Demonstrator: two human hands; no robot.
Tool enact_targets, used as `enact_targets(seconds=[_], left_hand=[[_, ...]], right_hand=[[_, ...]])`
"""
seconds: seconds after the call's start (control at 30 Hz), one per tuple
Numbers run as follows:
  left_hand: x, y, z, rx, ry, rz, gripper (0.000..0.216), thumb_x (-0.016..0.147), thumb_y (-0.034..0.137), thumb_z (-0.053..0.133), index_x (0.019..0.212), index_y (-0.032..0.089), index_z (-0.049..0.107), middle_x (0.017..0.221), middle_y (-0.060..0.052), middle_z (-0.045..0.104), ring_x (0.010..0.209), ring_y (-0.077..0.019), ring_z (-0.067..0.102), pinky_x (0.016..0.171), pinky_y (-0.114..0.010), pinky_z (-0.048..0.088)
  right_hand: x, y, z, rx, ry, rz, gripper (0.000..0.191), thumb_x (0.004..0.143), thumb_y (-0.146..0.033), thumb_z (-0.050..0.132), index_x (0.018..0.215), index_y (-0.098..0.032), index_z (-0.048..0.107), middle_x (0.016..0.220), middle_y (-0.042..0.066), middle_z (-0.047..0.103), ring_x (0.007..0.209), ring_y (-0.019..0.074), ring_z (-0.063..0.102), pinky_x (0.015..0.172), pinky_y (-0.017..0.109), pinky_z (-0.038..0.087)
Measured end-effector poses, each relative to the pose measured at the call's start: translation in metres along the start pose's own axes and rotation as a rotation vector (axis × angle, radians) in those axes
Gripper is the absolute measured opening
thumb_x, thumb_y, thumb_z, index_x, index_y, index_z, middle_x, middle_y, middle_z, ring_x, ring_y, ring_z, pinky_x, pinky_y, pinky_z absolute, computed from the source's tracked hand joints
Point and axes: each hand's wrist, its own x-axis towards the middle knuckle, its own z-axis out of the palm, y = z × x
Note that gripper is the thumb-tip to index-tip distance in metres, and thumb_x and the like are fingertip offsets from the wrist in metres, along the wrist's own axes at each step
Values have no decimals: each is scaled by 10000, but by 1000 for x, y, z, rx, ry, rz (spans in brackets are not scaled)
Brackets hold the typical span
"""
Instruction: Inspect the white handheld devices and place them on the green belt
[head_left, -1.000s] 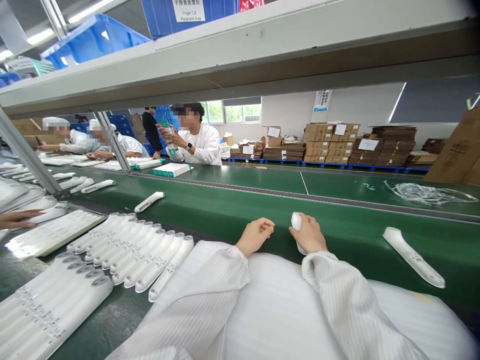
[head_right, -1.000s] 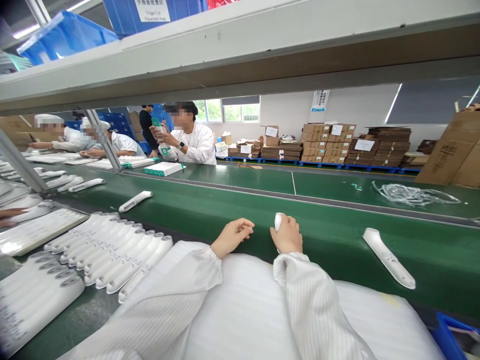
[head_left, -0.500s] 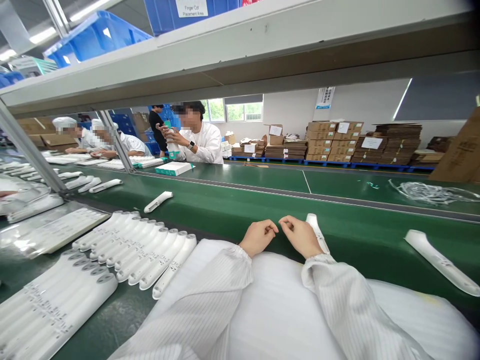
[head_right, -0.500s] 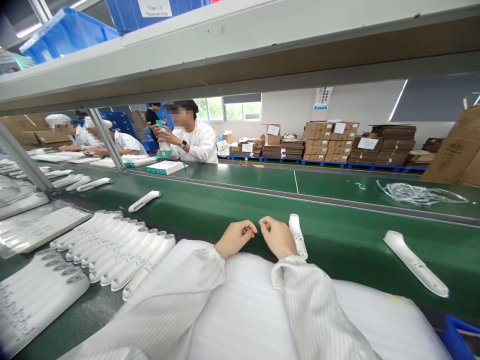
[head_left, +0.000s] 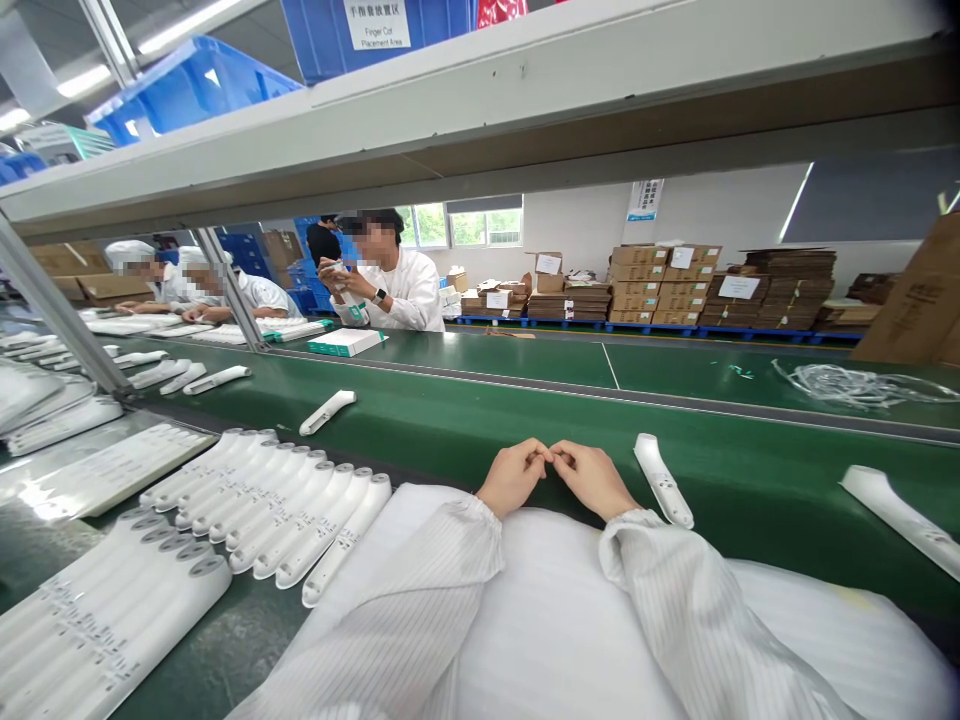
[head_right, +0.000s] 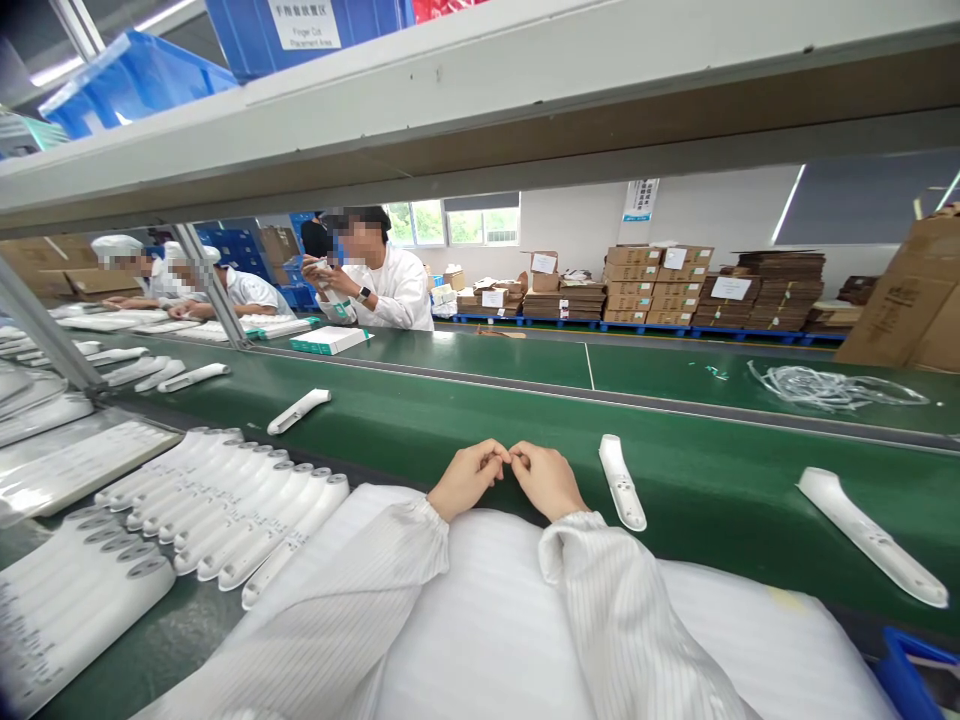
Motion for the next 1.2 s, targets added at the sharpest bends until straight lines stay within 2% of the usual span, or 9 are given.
enact_targets(seconds=[0.37,0.7,1.0,1.2], left_hand=[[-1,3,-1,-13,9,7,209,802,303,442,766,160,590,620,15,574,551,-78,504,565,-187,403],[-1,5,-1,10,-5,-9,338,820,386,403,670,150,594,651,-8,606,576,-90,523,590,-204,415],[-2,6,1,3,3,-27,225,784,307,455,714,157,606,644,4,606,595,-92,536,595,-195,418],[0,-1,5,-120,-50,-64,181,765,273,472,737,143,595,664,-5,604,574,-80,527,571,-195,426]], right_hand=[[-3,-1,3,-34,-45,-55,215,804,-262,412,669,-225,575,621,-16,611,579,124,519,560,226,295],[-4,-2,2,-21,-70,-71,249,829,-294,394,717,-229,607,713,13,657,639,150,546,589,242,312],[-8,-2,2,-34,-78,-53,232,806,-269,403,692,-221,600,652,4,623,598,137,512,573,237,298],[-14,-3,1,3,-73,-26,198,786,-250,418,708,-223,598,611,-18,598,573,126,509,563,230,308]])
